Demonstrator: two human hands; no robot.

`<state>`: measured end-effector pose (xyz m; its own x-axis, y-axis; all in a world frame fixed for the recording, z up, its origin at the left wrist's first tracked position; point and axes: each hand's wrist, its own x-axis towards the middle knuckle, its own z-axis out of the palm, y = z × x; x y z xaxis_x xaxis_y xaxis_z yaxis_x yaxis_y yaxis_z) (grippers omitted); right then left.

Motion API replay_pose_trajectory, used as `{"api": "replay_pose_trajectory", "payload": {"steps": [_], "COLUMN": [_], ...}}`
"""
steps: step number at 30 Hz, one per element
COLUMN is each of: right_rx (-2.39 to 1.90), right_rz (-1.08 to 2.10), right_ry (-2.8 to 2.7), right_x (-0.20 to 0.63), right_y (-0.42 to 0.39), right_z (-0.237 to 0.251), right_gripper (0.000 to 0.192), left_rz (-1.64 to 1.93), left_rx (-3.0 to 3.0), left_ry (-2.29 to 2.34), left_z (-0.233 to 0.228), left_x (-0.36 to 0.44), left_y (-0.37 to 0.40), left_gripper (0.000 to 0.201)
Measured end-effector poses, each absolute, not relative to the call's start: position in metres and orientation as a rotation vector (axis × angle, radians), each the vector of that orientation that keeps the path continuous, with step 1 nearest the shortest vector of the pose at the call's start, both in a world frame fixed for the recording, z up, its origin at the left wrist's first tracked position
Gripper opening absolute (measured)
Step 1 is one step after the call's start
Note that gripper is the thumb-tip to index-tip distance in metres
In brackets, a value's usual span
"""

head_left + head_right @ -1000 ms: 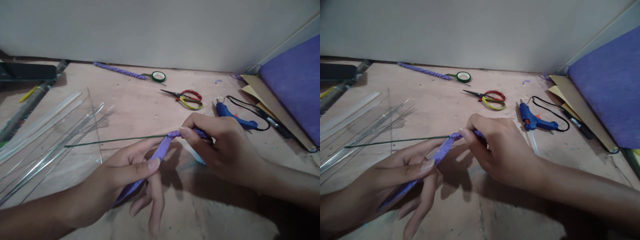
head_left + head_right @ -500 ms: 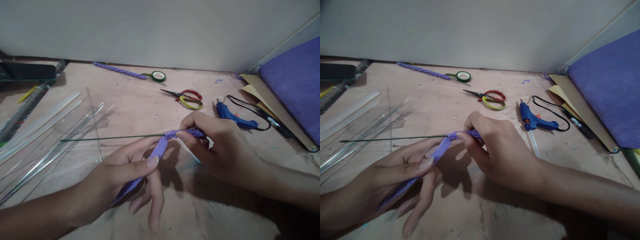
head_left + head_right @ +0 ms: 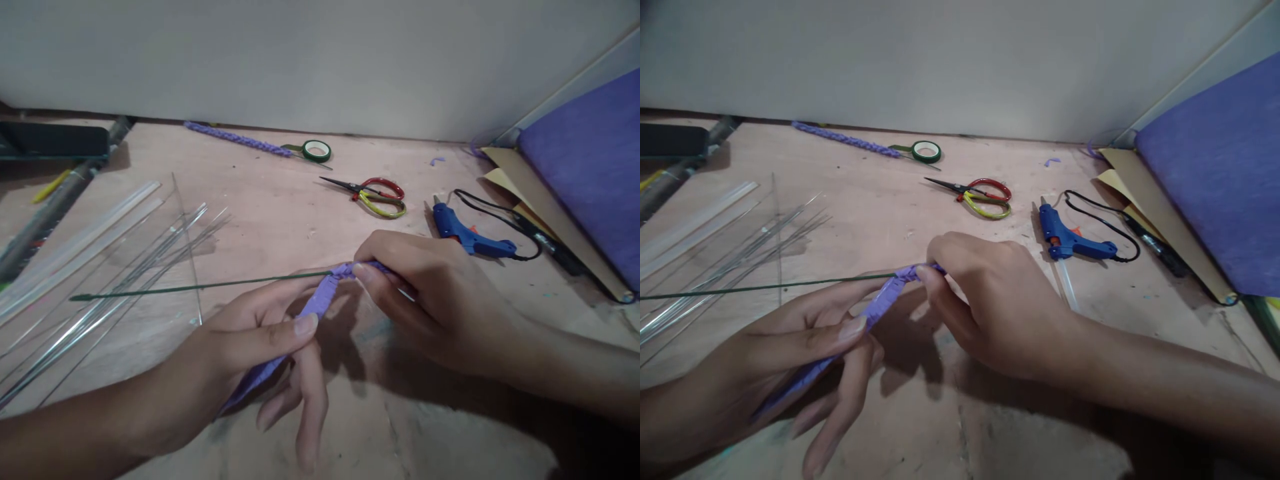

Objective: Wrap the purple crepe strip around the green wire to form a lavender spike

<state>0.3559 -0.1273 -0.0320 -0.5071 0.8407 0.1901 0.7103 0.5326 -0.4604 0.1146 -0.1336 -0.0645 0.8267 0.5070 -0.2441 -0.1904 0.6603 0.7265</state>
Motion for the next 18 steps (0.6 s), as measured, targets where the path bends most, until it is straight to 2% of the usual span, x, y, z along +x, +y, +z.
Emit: {"api": "replay_pose_trajectory", "payload": {"steps": [4, 18], "right_rx": [-1.277, -1.257], "right_rz": [0.472, 0.428], "right_ry": [-2.372, -2.297], "right_x": [0.3562, 0.3566], "right_y": [-0.1263, -0.1308], "right_z": [-0.0335, -0.0345], "right_gripper": [0.03, 0.019], "left_rz": [0.413, 0.4], "left_rx": [0.765, 0.777], "left_ry": [0.449, 0.479], "left_z": [-0.0653, -0.0664], "left_x": [0.115, 0.1149], "left_y": [-0.1332, -0.1334], "left_gripper": [0.061, 0.061]}}
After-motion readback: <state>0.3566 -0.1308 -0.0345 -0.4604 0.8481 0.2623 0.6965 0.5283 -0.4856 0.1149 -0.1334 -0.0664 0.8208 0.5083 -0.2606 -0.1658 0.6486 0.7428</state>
